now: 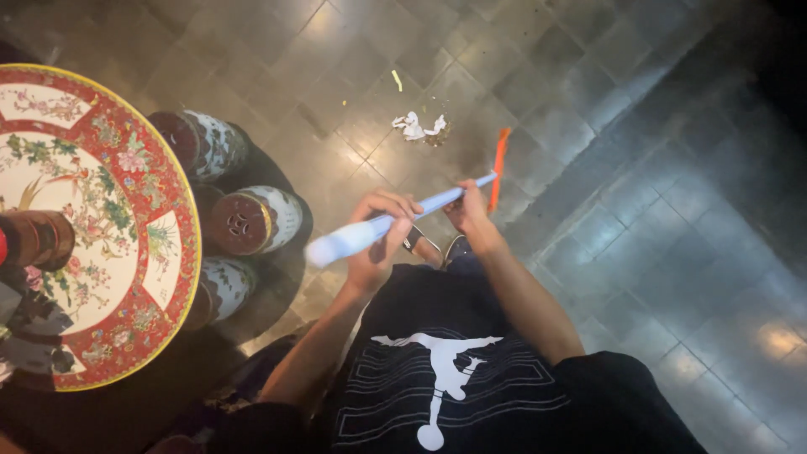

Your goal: Sweeping a tiled floor with a broom to collect debris.

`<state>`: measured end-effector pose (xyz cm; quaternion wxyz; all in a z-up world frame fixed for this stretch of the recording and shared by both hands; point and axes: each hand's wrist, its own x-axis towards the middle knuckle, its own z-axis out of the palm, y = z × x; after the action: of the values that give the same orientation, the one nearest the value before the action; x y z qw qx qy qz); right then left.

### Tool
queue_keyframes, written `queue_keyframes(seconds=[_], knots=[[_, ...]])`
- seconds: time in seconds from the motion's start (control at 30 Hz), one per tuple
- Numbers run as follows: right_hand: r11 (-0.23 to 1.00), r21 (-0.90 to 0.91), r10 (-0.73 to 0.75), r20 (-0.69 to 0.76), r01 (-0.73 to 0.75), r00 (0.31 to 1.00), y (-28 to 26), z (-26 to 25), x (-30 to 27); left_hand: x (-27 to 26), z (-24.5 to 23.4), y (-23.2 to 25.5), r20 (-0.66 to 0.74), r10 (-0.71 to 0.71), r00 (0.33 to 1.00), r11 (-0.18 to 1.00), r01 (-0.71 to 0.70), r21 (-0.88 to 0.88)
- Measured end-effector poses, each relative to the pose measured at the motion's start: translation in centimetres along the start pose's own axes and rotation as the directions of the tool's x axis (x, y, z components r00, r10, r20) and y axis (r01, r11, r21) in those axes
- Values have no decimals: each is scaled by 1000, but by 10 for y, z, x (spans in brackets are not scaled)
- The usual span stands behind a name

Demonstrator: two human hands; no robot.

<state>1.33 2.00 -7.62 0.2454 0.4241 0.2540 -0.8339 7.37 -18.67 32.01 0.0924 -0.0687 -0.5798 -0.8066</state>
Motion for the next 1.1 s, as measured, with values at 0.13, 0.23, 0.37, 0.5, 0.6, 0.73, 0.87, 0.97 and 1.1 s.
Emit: queue_keyframes(seconds=[0.13,0.23,0.37,0.5,0.6,0.73,0.87,0.97,1.1], knots=[[991,48,-121,-128,128,984,-30,-36,-11,-11,32,11,-1,-46,999,995,45,-87],[990,78,-109,-115,118,987,-46,-55,-39,-25,50,-1,-77,-148,986,988,145,-46],[995,-44,-97,-191,90,977,-64,-96,-46,-42,68,-36,-129,-168,977,981,153,-123],[992,-80,-105,-156,94,982,-58,-136,-35,-59,79,-47,-163,-195,967,976,173,-135],[984,-84,-170,-226,155,959,-50,-129,-59,-70,72,-56,-157,-191,969,968,160,-194],[977,-18,-207,-289,211,935,-41,-106,-83,-70,60,-75,-206,-380,902,908,322,-267],[974,33,-197,-361,224,912,-33,-100,-71,-36,61,-61,-47,-174,984,926,147,-348],[987,36,-138,-333,159,933,-27,-87,-48,-8,42,-53,-48,-170,984,955,152,-255],[998,-9,-59,-45,59,997,45,-128,87,15,-35,-93,-73,-334,940,870,278,-407]])
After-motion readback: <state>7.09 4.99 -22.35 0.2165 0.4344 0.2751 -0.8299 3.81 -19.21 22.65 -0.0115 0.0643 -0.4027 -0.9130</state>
